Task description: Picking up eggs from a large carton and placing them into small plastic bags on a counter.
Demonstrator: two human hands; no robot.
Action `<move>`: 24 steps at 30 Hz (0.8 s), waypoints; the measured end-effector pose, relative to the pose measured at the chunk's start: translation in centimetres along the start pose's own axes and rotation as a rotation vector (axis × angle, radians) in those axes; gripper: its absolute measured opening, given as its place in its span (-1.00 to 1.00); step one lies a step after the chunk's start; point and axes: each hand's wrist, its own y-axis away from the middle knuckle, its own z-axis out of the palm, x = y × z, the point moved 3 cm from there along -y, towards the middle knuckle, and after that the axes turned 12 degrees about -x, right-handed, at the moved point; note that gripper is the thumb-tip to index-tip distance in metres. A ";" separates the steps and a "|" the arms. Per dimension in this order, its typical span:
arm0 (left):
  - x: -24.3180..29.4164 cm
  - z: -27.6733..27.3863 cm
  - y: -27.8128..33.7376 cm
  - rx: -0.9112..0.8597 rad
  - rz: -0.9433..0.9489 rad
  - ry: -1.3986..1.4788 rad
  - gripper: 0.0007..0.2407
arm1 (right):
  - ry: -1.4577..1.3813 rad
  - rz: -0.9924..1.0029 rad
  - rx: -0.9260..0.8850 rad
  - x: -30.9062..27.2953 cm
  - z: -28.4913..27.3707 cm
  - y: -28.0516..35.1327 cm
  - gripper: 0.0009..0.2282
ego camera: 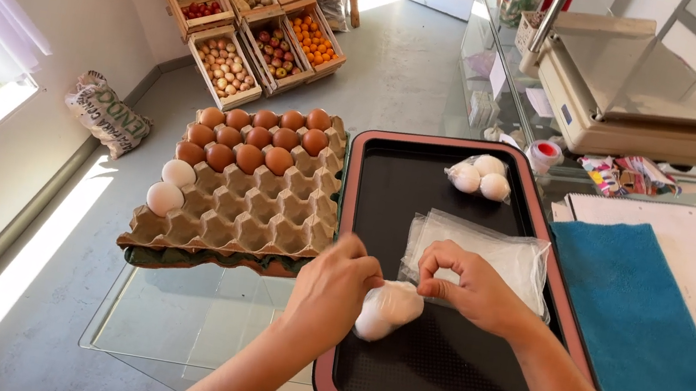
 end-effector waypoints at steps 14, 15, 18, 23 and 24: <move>0.9 3.1 -0.2 -0.086 -0.098 1.388 -0.95 | -0.238 -0.085 0.255 0.7 3.3 -0.3 -0.75; 0.6 3.4 -0.1 -0.078 -0.066 1.425 -0.96 | -0.290 -0.022 0.251 0.7 3.3 -0.3 -0.76; 0.5 3.0 0.2 -0.052 -0.068 1.366 -0.96 | -0.358 0.019 0.219 1.3 3.4 -0.5 -0.80; 1.0 0.7 1.0 -0.010 -0.148 1.110 -0.93 | -0.406 0.038 0.188 2.0 3.7 -0.8 -0.82; 1.3 0.1 1.2 0.010 -0.188 0.906 -0.90 | -0.448 0.038 0.163 2.4 3.9 -0.8 -0.82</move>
